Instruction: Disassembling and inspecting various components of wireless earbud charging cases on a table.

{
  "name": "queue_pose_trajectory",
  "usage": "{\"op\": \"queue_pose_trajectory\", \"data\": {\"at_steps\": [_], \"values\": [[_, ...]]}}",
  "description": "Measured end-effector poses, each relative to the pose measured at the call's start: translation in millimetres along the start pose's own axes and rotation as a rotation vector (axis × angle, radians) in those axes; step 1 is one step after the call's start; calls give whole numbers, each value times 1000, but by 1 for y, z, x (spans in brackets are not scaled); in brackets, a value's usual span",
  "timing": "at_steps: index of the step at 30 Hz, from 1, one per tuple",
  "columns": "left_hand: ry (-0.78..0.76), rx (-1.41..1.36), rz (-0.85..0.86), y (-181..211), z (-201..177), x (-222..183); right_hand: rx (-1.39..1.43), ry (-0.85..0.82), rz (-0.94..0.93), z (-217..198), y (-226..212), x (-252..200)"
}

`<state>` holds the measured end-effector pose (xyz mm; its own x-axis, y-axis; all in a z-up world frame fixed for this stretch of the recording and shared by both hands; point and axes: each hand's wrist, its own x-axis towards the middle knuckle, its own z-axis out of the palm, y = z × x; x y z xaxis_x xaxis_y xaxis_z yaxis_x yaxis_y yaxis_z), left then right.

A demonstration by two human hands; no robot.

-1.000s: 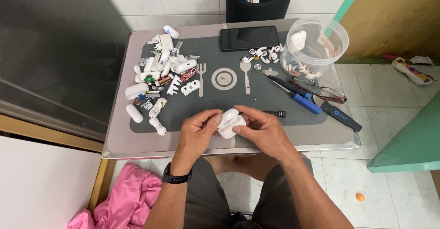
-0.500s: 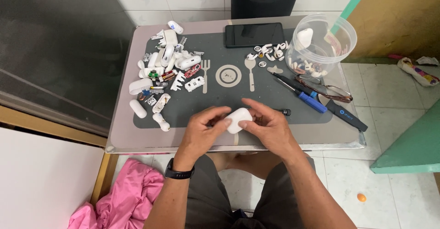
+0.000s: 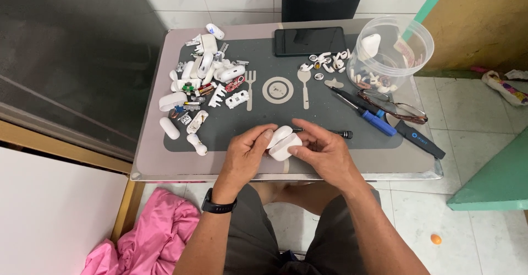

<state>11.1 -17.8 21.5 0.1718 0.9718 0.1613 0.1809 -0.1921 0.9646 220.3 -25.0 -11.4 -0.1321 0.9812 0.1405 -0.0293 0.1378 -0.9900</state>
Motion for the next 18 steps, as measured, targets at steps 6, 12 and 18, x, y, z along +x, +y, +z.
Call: {"op": "queue_pose_trajectory", "data": {"at_steps": [6, 12, 18], "values": [[-8, -13, 3, -9, 0, 1, -9, 10, 5, 1, -2, 0], [-15, -25, 21, -4, -1, -1, -10, 21, 11, 2, -5, -1], [-10, -22, 26, -9, 0, 0, -24, 60, 23, 5, -8, -3]]}}
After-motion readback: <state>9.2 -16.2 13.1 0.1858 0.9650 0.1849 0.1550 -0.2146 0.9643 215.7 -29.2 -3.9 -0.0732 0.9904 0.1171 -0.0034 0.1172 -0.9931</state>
